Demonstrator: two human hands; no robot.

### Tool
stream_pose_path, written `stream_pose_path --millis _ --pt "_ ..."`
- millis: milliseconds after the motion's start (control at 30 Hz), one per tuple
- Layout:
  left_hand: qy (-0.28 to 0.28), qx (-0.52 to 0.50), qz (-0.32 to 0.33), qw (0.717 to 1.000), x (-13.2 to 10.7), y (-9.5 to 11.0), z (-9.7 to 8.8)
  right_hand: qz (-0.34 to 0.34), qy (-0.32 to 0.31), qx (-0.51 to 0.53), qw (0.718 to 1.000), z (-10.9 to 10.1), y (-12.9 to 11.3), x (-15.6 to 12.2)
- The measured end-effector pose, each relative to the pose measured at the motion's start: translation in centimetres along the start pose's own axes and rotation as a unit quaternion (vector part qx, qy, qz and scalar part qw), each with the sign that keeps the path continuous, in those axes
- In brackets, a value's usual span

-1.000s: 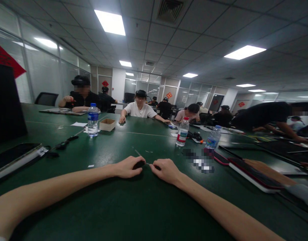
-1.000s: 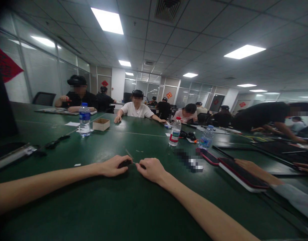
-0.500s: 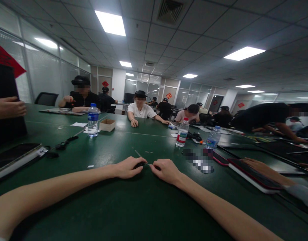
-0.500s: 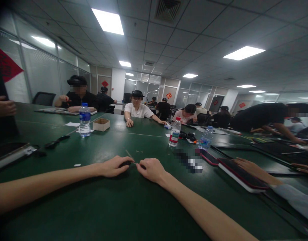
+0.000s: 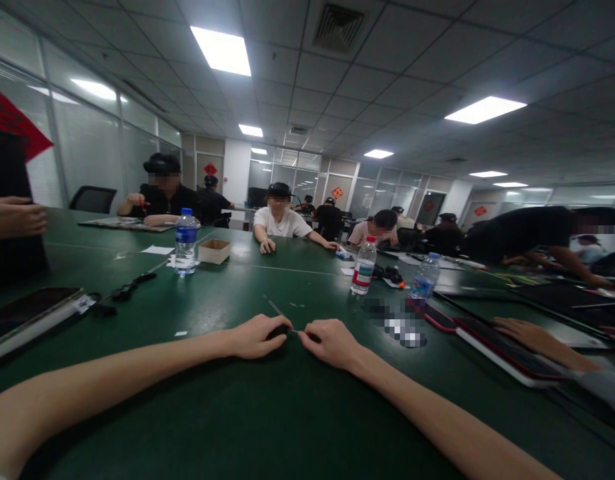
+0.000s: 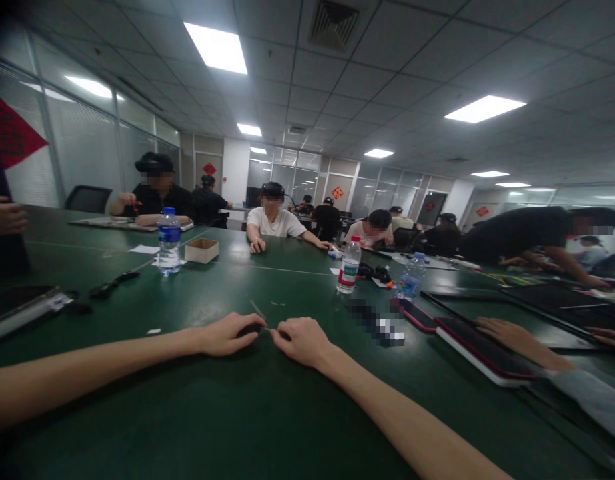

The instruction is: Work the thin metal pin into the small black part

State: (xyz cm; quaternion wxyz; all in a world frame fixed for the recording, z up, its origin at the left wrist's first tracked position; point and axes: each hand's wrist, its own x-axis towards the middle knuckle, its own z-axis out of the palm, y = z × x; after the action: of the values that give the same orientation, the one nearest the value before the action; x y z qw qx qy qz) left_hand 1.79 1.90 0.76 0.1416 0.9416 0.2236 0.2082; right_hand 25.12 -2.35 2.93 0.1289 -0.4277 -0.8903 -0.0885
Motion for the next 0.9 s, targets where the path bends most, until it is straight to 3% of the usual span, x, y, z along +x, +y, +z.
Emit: stream_pose_path --millis 900 --pt "-0.031 0.026 0.013 0.999 -0.11 0.22 -0.09 -0.032 -0.01 -0.023 0.999 -0.1 0.12 -0.37"
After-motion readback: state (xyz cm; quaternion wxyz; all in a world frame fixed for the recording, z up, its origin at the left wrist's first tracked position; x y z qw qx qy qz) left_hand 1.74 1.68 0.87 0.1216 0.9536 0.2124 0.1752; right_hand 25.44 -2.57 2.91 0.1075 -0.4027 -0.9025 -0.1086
